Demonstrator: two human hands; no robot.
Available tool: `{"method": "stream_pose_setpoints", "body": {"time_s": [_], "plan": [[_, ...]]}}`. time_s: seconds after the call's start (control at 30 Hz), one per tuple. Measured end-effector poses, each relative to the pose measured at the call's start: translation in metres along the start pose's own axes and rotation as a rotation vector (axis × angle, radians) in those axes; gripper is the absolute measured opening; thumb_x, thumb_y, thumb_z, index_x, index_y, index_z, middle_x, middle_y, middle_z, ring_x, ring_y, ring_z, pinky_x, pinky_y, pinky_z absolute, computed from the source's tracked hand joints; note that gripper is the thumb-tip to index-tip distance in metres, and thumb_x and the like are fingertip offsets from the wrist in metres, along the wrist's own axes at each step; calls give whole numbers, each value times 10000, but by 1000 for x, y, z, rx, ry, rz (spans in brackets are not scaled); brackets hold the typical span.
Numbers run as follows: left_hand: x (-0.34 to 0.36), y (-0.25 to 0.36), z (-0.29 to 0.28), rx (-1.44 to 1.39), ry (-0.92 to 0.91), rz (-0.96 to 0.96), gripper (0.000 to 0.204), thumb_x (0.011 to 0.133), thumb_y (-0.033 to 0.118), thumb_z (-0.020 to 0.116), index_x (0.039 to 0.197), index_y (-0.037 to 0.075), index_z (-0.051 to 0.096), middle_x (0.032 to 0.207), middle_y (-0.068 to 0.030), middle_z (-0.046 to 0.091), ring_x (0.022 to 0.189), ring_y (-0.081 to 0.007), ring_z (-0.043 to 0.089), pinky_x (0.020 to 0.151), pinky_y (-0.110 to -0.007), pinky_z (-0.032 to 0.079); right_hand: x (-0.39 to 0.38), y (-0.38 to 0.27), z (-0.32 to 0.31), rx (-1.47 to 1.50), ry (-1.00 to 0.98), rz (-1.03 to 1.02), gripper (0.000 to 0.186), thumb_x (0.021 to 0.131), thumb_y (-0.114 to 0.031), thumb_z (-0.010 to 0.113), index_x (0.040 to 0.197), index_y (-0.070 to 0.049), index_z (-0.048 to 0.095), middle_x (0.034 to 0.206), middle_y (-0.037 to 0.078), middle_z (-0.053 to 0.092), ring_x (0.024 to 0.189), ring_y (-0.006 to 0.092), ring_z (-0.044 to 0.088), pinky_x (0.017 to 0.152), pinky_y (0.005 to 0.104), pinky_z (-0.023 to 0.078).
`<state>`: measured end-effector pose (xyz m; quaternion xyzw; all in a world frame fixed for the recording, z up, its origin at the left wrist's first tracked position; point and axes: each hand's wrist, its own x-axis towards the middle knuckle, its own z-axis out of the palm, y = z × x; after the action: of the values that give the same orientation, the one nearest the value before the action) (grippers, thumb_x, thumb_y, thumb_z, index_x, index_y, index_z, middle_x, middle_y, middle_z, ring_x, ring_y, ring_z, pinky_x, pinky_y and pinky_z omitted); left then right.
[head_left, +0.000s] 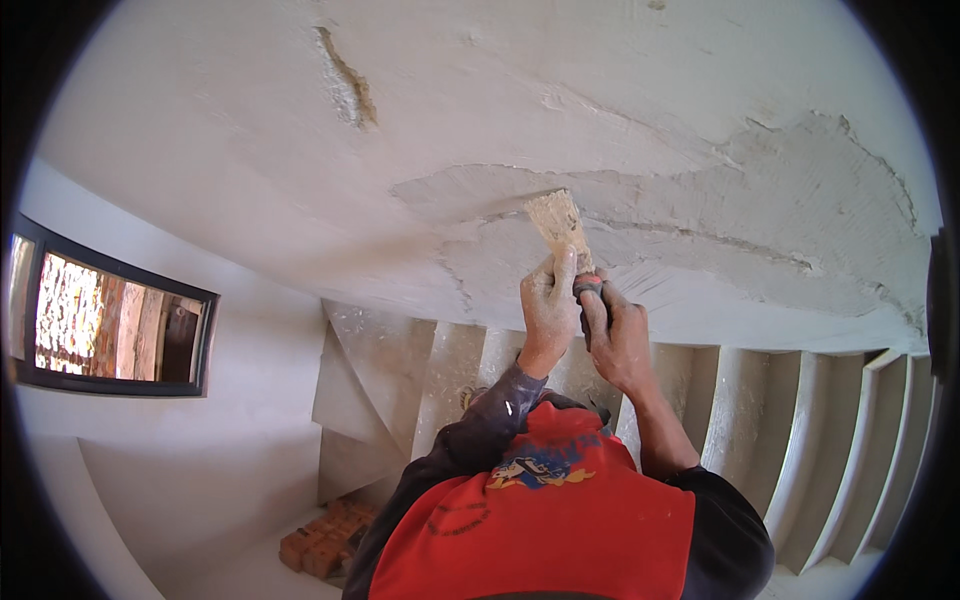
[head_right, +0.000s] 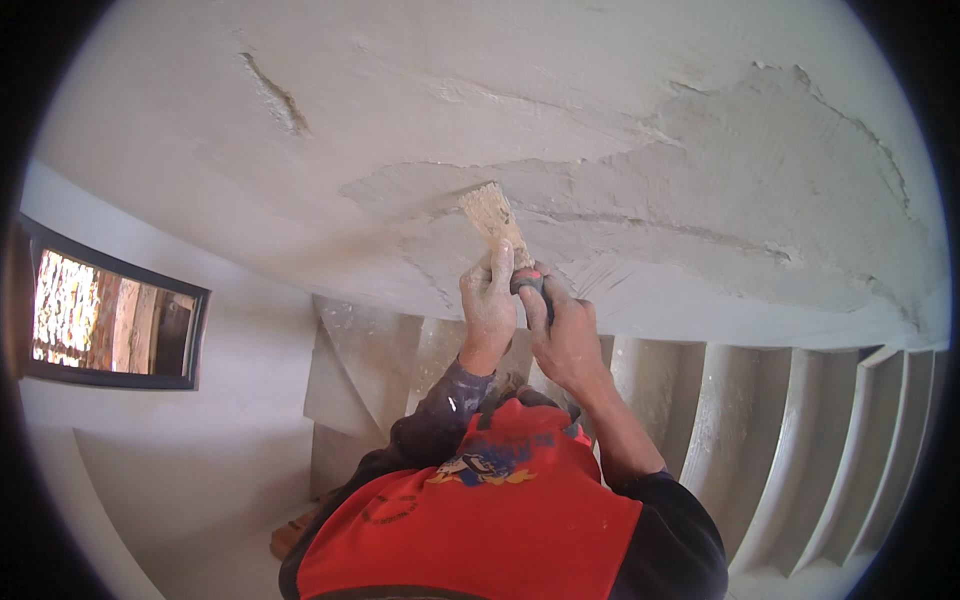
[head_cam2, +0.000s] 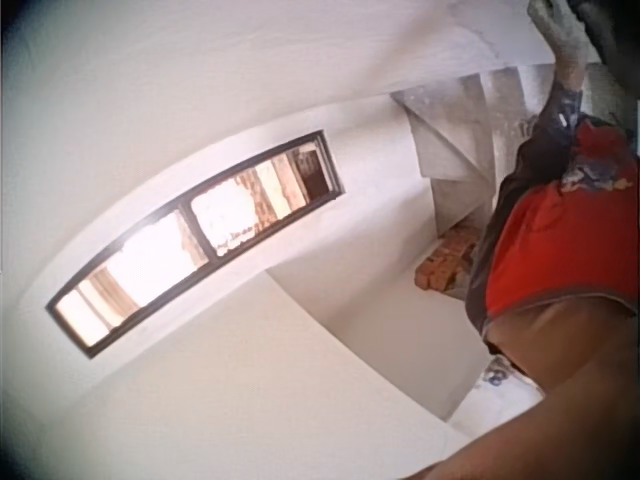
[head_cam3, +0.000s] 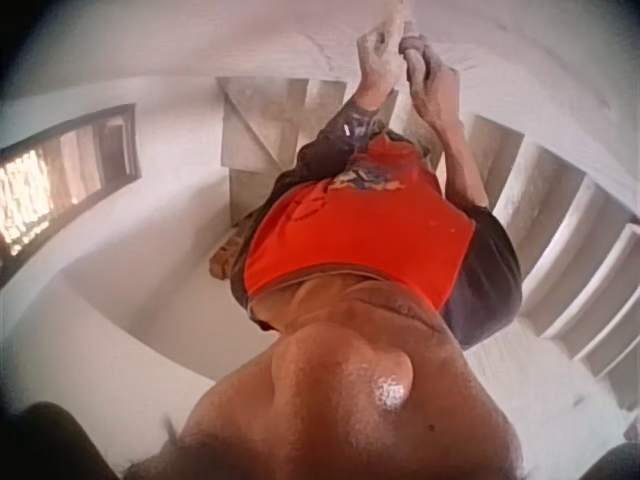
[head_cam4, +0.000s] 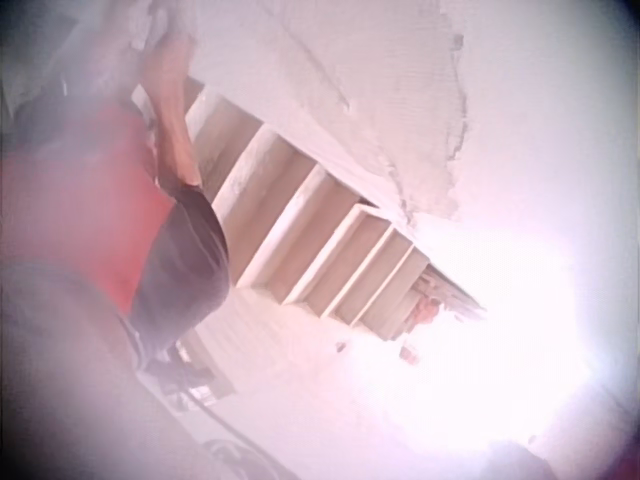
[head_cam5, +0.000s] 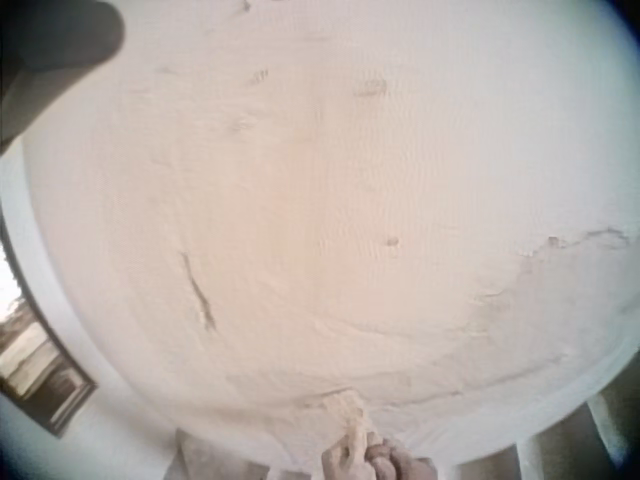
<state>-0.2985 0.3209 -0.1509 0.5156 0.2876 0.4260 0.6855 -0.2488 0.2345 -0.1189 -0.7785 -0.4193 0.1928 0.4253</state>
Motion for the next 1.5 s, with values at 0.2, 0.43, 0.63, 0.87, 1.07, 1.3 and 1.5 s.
{"method": "stream_pose_setpoints", "body": {"time_s": [0.2, 0.43, 0.63, 0.87, 1.07, 1.3, 1.5], "plan": [[2, 1, 3, -95, 21, 15, 429, 966, 247, 427, 708, -52, 594, 624, -65, 606, 578, -96, 541, 503, -257, 430, 2, -5, -2, -56, 90, -132, 265, 895, -163, 509, 1065, 38, 537, 907, 246, 603, 768, 434, 574, 695, 434, 467], [1, 7, 4, -79, 21, 31, 411, 962, 254, 450, 711, -41, 586, 617, -52, 592, 573, -96, 542, 506, -255, 434, -2, -4, 1, -50, 28, 13, 288, 891, -171, 518, 1090, 36, 535, 925, 248, 603, 792, 431, 583, 684, 410, 481], [0, 11, 10, -107, -13, 80, 406, 962, 267, 453, 726, -31, 596, 626, -63, 598, 572, -107, 562, 511, -245, 455, -2, -3, 0, 43, -3, 123, 288, 898, -165, 507, 1093, 46, 533, 908, 274, 592, 779, 423, 586, 675, 426, 467], [2, 12, 4, -20, -6, 25, 426, 960, 272, 452, 706, -41, 591, 594, -57, 582, 557, -88, 525, 494, -250, 429, -3, -5, 11, 36, 109, -12, 280, 900, -146, 507, 1093, 55, 525, 794, 263, 599, 751, 444, 580, 625, 440, 457], [5, 10, 3, 21, 37, -21, 459, 958, 299, 453, 700, -50, 601, 600, -44, 576, 547, -80, 492, 467, -273, 392, -1, -6, 9, -64, 90, 46, 341, 904, -154, 501, 1163, 69, 492, 772, 276, 597, 762, 441, 586, 647, 421, 478], [3, 7, 1, -110, 23, 93, 416, 952, 278, 468, 749, -54, 615, 638, -71, 599, 574, -102, 544, 513, -255, 439, -4, -2, 14, 19, 135, -126, 310, 907, -153, 489, 1122, 67, 522, 856, 288, 608, 768, 439, 595, 665, 423, 480], [12, 22, -2, -21, 27, 35, 402, 949, 267, 473, 743, -50, 610, 642, -72, 603, 569, -115, 553, 514, -249, 435, 11, -10, 17, -33, 96, -39, 281, 908, -162, 480, 1087, 49, 533, 867, 289, 596, 777, 467, 568, 687, 456, 466]]}}
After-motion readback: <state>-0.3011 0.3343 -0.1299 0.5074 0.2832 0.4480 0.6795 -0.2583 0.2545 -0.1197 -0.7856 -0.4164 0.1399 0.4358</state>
